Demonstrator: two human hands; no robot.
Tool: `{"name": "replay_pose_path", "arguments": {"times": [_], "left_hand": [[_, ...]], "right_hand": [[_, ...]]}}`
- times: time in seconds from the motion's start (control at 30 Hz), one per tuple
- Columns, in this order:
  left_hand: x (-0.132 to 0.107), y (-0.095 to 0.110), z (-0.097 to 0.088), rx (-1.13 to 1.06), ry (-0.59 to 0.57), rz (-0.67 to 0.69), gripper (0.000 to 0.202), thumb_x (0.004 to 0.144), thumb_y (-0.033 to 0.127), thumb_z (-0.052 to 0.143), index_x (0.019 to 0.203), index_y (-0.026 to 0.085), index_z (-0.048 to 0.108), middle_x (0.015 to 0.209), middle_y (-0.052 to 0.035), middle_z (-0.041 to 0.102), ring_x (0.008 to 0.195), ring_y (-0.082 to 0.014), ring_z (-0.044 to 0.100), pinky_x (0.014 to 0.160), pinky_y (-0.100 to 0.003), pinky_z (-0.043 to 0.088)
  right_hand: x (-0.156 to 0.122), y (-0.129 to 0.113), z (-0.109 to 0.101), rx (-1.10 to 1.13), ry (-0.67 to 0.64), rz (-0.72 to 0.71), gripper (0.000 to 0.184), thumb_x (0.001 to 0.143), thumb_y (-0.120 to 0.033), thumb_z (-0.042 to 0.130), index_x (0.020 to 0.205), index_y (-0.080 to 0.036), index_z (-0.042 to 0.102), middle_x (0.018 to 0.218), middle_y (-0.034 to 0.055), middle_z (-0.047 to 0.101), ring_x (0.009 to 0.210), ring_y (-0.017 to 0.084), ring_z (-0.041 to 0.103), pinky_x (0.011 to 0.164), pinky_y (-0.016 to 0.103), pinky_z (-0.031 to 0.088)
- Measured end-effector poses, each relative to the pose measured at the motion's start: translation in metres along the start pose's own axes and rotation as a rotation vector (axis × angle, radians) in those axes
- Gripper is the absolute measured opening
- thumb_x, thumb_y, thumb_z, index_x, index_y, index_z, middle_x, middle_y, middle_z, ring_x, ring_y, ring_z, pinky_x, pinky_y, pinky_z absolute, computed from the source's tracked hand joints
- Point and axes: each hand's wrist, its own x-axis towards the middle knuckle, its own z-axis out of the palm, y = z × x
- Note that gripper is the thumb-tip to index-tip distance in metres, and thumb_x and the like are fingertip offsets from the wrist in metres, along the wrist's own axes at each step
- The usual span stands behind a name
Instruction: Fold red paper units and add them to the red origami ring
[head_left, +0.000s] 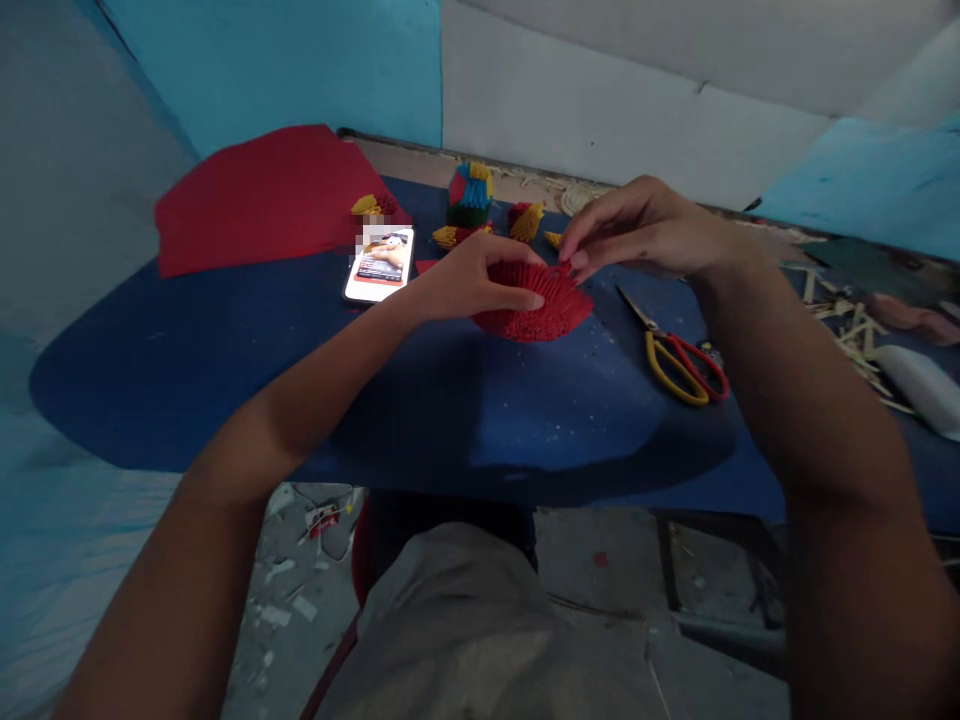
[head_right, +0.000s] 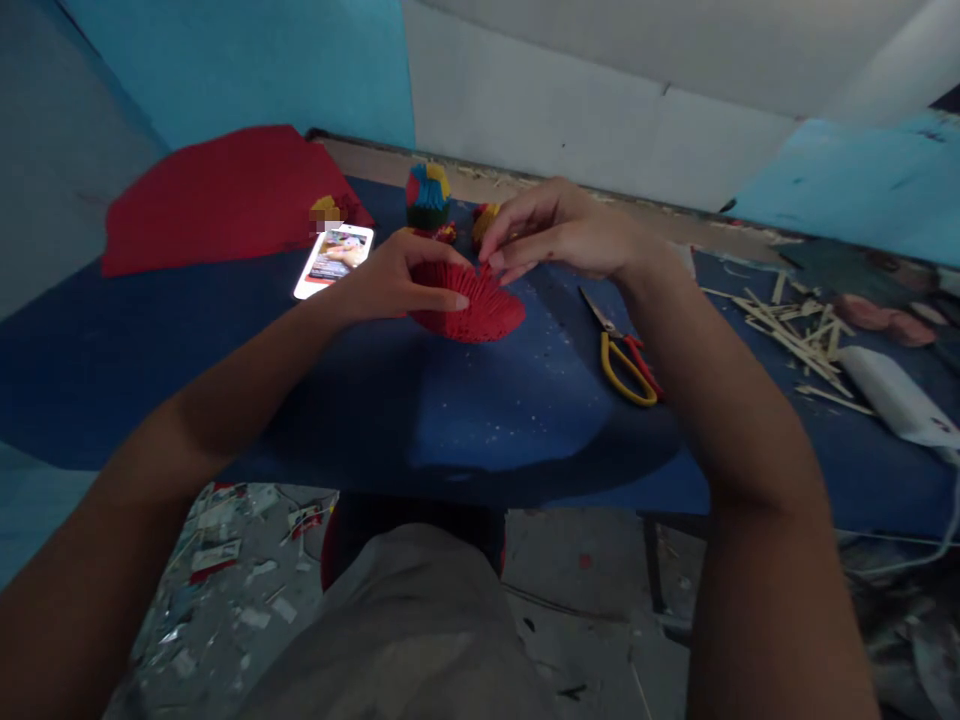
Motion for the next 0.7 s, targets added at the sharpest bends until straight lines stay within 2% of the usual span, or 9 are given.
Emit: {"name": "replay_pose_path", "arguments": {"times": [0.07,0.13,0.2,0.27,0.4,0.53,0.7], "left_hand": [[0.000,-0.001,0.001,-0.011,0.004,0.008,0.023,0.070,0.031,0.079,0.084,0.013,0.073,0.071,-0.0002,0.063,0.079,-0.0172,0.062,0.072,-0.028,0.049],[0.000,-0.001,0.001,-0.012,0.004,0.012,0.021,0.071,0.030,0.078,0.082,0.013,0.073,0.070,-0.0006,0.063,0.076,-0.0163,0.061,0.069,-0.028,0.049],[0.000,-0.001,0.001,-0.010,0.000,0.006,0.020,0.071,0.029,0.077,0.081,0.012,0.072,0.070,-0.0010,0.062,0.073,-0.0153,0.060,0.068,-0.027,0.048],[0.000,-0.002,0.001,-0.013,-0.001,-0.008,0.019,0.071,0.029,0.077,0.079,0.012,0.072,0.069,-0.0009,0.061,0.071,-0.0146,0.059,0.066,-0.027,0.048],[0.000,-0.003,0.002,-0.031,0.008,-0.049,0.021,0.069,0.029,0.079,0.078,0.012,0.070,0.067,0.0000,0.059,0.069,-0.0138,0.059,0.064,-0.027,0.048],[0.000,-0.002,0.002,-0.043,-0.010,-0.081,0.021,0.069,0.030,0.078,0.079,0.013,0.071,0.070,-0.0008,0.061,0.070,-0.0143,0.060,0.066,-0.028,0.049],[0.000,-0.001,0.001,-0.028,-0.024,-0.100,0.022,0.069,0.033,0.078,0.081,0.015,0.072,0.072,-0.0006,0.062,0.074,-0.0162,0.061,0.069,-0.030,0.051]], "right_hand": [[0.002,-0.003,0.001,-0.008,-0.006,0.035,0.019,0.059,-0.017,0.089,0.072,-0.012,0.077,0.062,-0.0018,0.073,0.057,0.007,0.068,0.057,0.012,0.059],[0.004,-0.007,0.005,-0.032,0.021,0.072,0.012,0.066,0.000,0.079,0.069,-0.011,0.076,0.060,-0.0021,0.073,0.054,0.006,0.068,0.055,0.010,0.057],[0.005,-0.012,0.009,-0.063,0.061,0.114,0.027,0.070,0.014,0.065,0.066,-0.010,0.074,0.058,-0.0021,0.072,0.052,0.005,0.067,0.052,0.008,0.055],[0.006,-0.016,0.013,-0.092,0.088,0.150,0.037,0.072,0.021,0.056,0.063,-0.011,0.073,0.056,-0.0023,0.071,0.050,0.005,0.066,0.050,0.008,0.054],[0.008,-0.017,0.011,-0.115,0.042,0.171,0.036,0.072,0.019,0.057,0.064,-0.011,0.073,0.056,-0.0029,0.071,0.049,0.005,0.066,0.049,0.007,0.052],[0.010,-0.011,0.003,-0.099,-0.033,0.130,0.026,0.073,0.010,0.063,0.067,-0.013,0.075,0.058,-0.0040,0.071,0.052,0.004,0.066,0.051,0.007,0.052],[0.011,-0.009,0.002,-0.079,-0.047,0.124,0.020,0.070,0.006,0.069,0.064,-0.012,0.074,0.058,-0.0024,0.071,0.050,0.005,0.065,0.050,0.008,0.053]]}}
